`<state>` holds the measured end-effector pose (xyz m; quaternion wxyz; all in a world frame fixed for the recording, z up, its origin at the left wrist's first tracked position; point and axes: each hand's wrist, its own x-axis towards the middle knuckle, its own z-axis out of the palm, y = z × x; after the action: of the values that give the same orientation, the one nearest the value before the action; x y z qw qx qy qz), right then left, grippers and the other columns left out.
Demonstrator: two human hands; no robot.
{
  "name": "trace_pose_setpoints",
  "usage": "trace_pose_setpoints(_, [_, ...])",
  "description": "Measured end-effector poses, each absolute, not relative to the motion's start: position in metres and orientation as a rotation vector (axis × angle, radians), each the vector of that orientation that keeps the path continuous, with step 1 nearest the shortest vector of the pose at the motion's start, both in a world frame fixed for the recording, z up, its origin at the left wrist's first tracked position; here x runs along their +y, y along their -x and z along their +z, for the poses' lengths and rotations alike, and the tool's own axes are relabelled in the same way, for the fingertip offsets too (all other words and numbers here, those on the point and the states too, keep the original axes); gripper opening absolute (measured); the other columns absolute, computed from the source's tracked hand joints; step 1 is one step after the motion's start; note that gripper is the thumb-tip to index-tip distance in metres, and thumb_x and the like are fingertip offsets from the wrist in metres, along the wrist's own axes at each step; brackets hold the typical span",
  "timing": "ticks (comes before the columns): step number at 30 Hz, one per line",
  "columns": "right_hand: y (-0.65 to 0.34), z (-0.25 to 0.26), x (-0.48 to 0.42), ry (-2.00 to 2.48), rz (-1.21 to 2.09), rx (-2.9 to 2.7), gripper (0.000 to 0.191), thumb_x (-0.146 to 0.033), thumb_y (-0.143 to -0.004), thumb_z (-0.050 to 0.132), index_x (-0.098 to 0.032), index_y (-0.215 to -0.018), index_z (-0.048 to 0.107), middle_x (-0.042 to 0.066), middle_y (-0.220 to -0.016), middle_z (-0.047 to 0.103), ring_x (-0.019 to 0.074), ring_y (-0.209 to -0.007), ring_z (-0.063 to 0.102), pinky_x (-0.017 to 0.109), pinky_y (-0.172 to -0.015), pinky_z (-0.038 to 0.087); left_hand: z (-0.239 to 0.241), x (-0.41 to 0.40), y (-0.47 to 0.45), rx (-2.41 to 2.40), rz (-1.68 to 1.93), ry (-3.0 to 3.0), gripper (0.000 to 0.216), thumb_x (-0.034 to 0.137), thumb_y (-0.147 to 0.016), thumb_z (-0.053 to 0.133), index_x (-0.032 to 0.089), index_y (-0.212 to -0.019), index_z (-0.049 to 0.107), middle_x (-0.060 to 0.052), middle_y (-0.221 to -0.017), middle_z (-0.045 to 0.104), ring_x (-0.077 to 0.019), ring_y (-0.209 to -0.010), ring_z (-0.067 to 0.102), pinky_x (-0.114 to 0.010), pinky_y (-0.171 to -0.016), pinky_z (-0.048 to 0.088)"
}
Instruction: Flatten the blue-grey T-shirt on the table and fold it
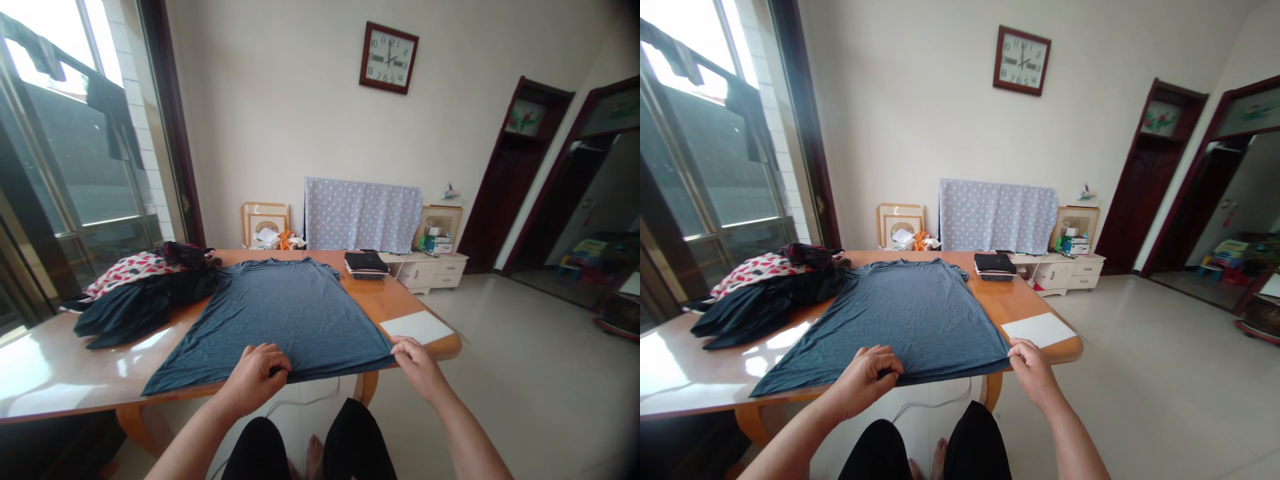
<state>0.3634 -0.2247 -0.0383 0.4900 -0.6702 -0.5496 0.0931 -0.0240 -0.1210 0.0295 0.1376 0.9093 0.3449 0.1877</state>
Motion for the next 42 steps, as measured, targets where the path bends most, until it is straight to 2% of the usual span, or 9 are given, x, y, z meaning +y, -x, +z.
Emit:
trace_pose_setpoints(5, [-0.361, -0.030, -0.226, 1.666, 0.237, -1.384, 0.017, -0.030, -0.077, 0.057, -0.024, -0.065, 0.067, 0.006, -0.111, 0.069, 0.0271, -0.118, 0.056, 0.039, -0.102, 0.040, 0.036, -0.119, 0.023, 0.983, 0.469, -2.606, 0.027, 0.022, -0.083, 0.044, 0.026, -0.075, 0.069, 0.002, -0.082, 0.068, -0.0169, -0.082, 0.058, -0.033, -0.083, 0.033])
trace_pose_setpoints(12, [-0.333, -0.009, -0.219, 1.660, 0.032, -1.497, 0.016, -0.028, -0.080, 0.056, -0.026, -0.080, 0.071, 0.004, -0.092, 0.070, 0.0242, -0.097, 0.058, 0.033, -0.087, 0.043, 0.036, -0.116, 0.022, 0.978, 0.487, -2.550, 0.025, 0.024, -0.084, 0.044, 0.025, -0.075, 0.068, 0.002, -0.081, 0.067, -0.0170, -0.084, 0.058, -0.030, -0.082, 0.036])
trace_pose_setpoints(17, [-0.319, -0.004, -0.214, 1.917, 0.025, -1.672, 0.021, -0.028, -0.083, 0.051, -0.026, -0.070, 0.067, 0.001, -0.084, 0.068, 0.0213, -0.088, 0.059, 0.032, -0.080, 0.039, 0.027, -0.105, 0.034, 0.980, 0.554, -2.370, 0.025, 0.030, -0.087, 0.043, 0.021, -0.081, 0.066, 0.001, -0.075, 0.064, -0.0152, -0.073, 0.056, -0.025, -0.068, 0.039])
trace_pose_setpoints(20, [-0.316, 0.002, -0.213, 1.999, -0.036, -1.671, 0.022, -0.030, -0.085, 0.050, -0.026, -0.071, 0.066, -0.001, -0.084, 0.068, 0.0207, -0.086, 0.059, 0.032, -0.078, 0.037, 0.020, -0.095, 0.049, 1.038, 0.665, -2.279, 0.024, 0.032, -0.088, 0.045, 0.021, -0.086, 0.066, 0.001, -0.075, 0.064, -0.0155, -0.072, 0.056, -0.024, -0.066, 0.040])
trace_pose_setpoints(26, [-0.280, 0.011, -0.198, 1.726, 0.088, -1.776, 0.017, -0.025, -0.085, 0.049, -0.025, -0.075, 0.063, -0.001, -0.081, 0.067, 0.0180, -0.083, 0.059, 0.028, -0.072, 0.039, 0.015, -0.082, 0.086, 1.186, 0.890, -2.150, 0.024, 0.034, -0.087, 0.047, 0.020, -0.093, 0.066, 0.001, -0.077, 0.065, -0.0161, -0.071, 0.058, -0.025, -0.066, 0.041])
trace_pose_setpoints(31, [-0.217, 0.011, -0.185, 1.514, 0.184, -1.906, 0.015, -0.018, -0.083, 0.051, -0.025, -0.085, 0.064, 0.000, -0.085, 0.065, 0.0168, -0.083, 0.058, 0.027, -0.074, 0.041, 0.011, -0.073, 0.122, 1.397, 1.097, -2.013, 0.027, 0.039, -0.083, 0.053, 0.021, -0.098, 0.066, 0.002, -0.072, 0.063, -0.0156, -0.067, 0.056, -0.025, -0.064, 0.042])
trace_pose_setpoints(37, [-0.157, 0.015, -0.180, 1.406, 0.178, -2.069, 0.014, -0.017, -0.083, 0.054, -0.026, -0.088, 0.063, 0.000, -0.088, 0.064, 0.0187, -0.087, 0.057, 0.030, -0.078, 0.041, 0.004, -0.065, 0.188, 1.766, 1.319, -1.831, 0.027, 0.040, -0.080, 0.052, 0.021, -0.094, 0.065, -0.001, -0.081, 0.068, -0.0193, -0.078, 0.063, -0.028, -0.071, 0.046])
trace_pose_setpoints(39, [-0.146, 0.014, -0.178, 1.409, 0.169, -2.084, 0.013, -0.017, -0.083, 0.055, -0.026, -0.089, 0.063, 0.001, -0.089, 0.064, 0.0194, -0.087, 0.057, 0.031, -0.080, 0.041, 0.004, -0.068, 0.210, 1.937, 1.319, -1.750, 0.027, 0.040, -0.080, 0.051, 0.022, -0.094, 0.065, -0.002, -0.083, 0.069, -0.0209, -0.081, 0.064, -0.029, -0.071, 0.046])
trace_pose_setpoints(42, [-0.138, 0.010, -0.173, 1.432, 0.177, -2.088, 0.010, -0.020, -0.083, 0.057, -0.025, -0.089, 0.062, 0.002, -0.090, 0.064, 0.0199, -0.088, 0.057, 0.031, -0.080, 0.041, 0.004, -0.080, 0.230, 2.226, 1.115, -1.665, 0.030, 0.046, -0.085, 0.046, 0.026, -0.093, 0.066, -0.003, -0.086, 0.070, -0.0248, -0.085, 0.064, -0.032, -0.071, 0.044])
